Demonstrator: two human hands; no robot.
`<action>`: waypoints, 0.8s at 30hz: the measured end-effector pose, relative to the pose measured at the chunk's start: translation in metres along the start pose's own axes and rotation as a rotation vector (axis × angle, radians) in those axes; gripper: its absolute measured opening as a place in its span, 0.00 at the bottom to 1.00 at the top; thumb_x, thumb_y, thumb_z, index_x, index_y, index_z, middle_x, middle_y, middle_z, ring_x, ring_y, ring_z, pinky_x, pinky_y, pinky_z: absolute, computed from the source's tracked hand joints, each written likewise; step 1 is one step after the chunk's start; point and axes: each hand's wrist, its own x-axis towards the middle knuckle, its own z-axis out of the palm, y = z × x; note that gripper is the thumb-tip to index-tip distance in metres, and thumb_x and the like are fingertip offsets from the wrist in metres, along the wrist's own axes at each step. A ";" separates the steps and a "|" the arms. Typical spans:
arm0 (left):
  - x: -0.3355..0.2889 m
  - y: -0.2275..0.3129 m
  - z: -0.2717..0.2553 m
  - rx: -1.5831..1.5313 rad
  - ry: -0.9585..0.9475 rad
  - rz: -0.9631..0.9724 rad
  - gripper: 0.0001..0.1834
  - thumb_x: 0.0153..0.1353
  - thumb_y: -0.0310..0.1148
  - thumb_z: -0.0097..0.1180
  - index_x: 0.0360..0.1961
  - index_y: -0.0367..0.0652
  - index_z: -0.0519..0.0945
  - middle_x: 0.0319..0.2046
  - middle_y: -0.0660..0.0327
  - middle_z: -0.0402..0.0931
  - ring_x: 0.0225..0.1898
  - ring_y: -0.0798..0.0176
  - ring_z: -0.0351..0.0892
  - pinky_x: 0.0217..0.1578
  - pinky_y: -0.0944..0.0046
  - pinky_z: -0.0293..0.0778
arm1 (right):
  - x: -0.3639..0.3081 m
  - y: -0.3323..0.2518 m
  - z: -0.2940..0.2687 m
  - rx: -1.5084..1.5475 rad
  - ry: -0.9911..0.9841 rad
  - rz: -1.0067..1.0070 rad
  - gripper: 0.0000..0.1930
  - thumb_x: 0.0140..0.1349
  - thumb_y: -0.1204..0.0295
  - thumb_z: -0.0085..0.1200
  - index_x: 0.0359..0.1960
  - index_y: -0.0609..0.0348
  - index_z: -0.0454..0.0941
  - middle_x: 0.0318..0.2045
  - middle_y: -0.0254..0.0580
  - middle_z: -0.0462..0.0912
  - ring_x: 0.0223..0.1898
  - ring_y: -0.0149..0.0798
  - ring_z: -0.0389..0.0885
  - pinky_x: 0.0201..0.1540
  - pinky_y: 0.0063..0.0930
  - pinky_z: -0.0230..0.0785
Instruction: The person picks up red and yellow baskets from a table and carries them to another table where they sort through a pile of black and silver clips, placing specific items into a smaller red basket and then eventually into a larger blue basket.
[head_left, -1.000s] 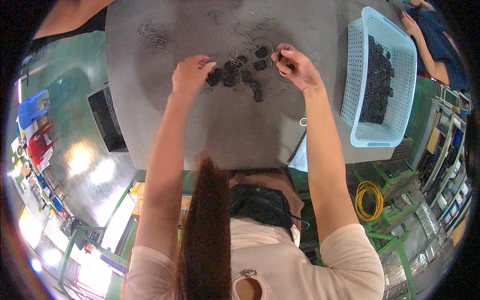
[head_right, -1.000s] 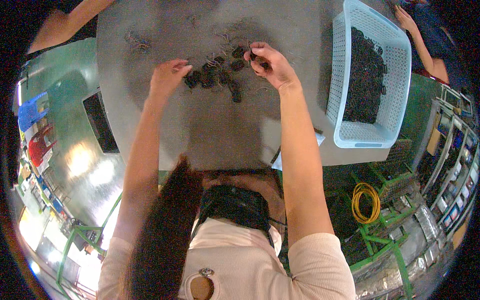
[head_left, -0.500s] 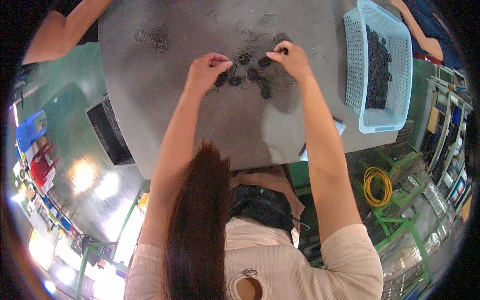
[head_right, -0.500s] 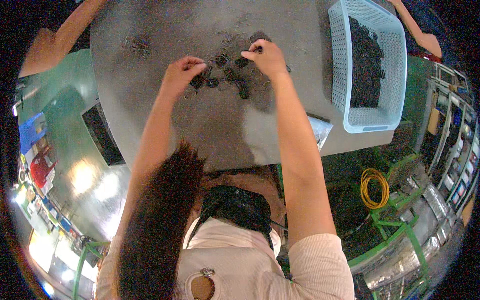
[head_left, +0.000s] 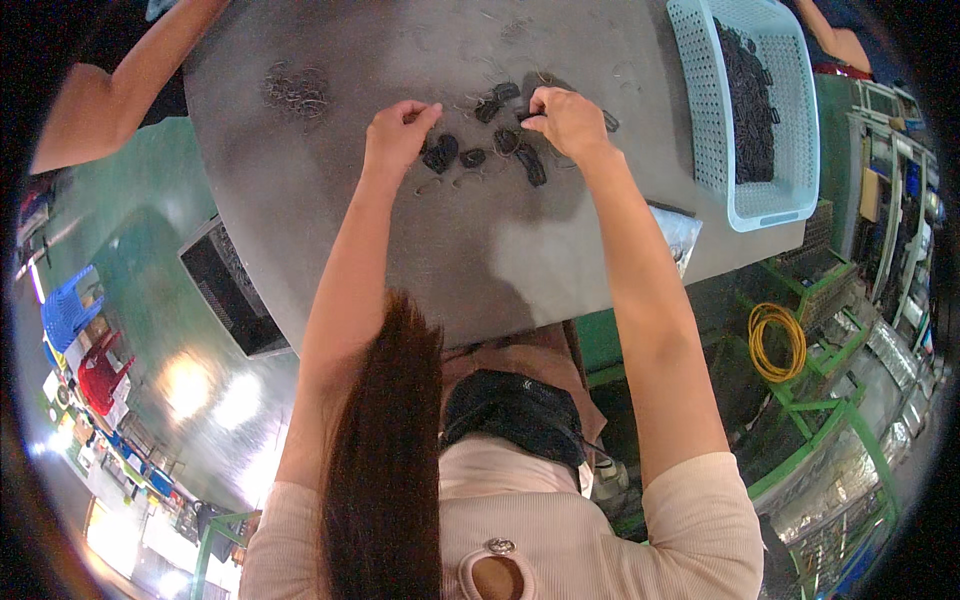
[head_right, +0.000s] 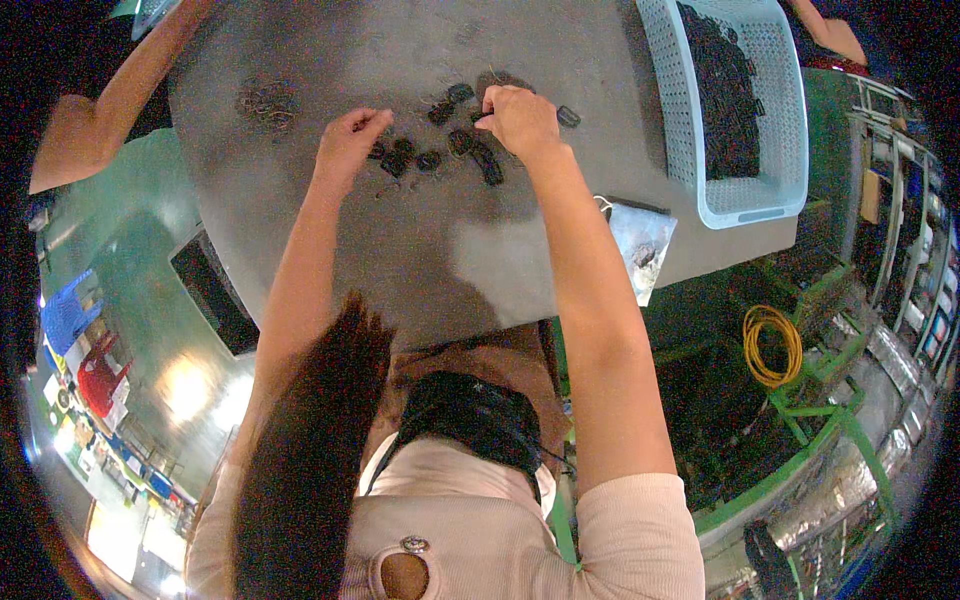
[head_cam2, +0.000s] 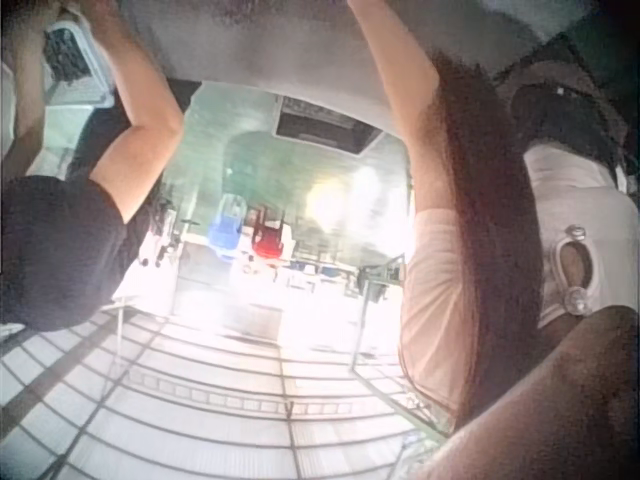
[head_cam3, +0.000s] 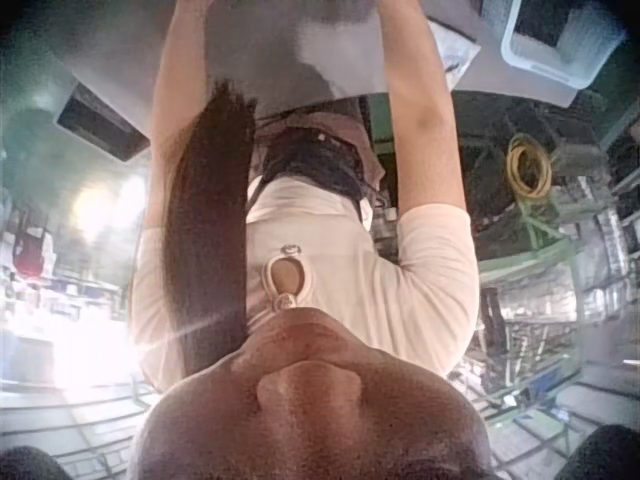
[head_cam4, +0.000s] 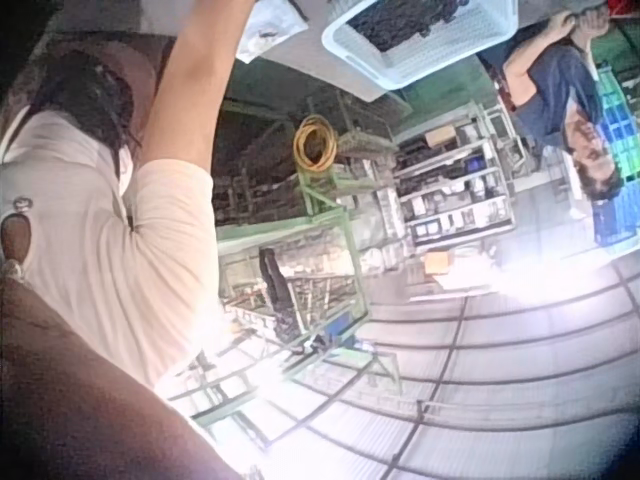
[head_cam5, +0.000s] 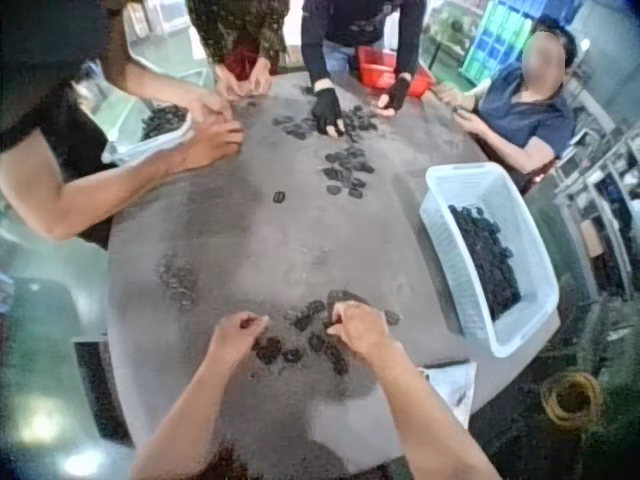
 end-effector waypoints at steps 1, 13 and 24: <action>-0.001 -0.002 0.003 0.247 0.108 0.086 0.14 0.50 0.42 0.57 0.28 0.42 0.76 0.24 0.61 0.74 0.29 0.62 0.75 0.27 0.65 0.69 | -0.003 0.001 -0.001 0.224 -0.062 0.030 0.14 0.48 0.64 0.56 0.32 0.56 0.69 0.27 0.35 0.74 0.29 0.37 0.72 0.31 0.29 0.63; -0.018 0.020 0.029 0.150 0.034 0.167 0.17 0.47 0.42 0.57 0.31 0.39 0.77 0.25 0.59 0.76 0.28 0.65 0.74 0.31 0.66 0.68 | -0.067 0.025 -0.090 1.445 0.199 0.409 0.11 0.57 0.61 0.47 0.26 0.54 0.68 0.19 0.25 0.60 0.17 0.19 0.55 0.19 0.13 0.45; -0.051 0.178 0.199 -0.119 -0.015 0.691 0.28 0.45 0.41 0.58 0.46 0.36 0.68 0.46 0.46 0.67 0.50 0.47 0.65 0.51 0.57 0.60 | -0.092 0.154 -0.204 0.195 0.643 0.646 0.28 0.50 0.52 0.53 0.47 0.60 0.66 0.32 0.43 0.74 0.35 0.36 0.74 0.33 0.27 0.67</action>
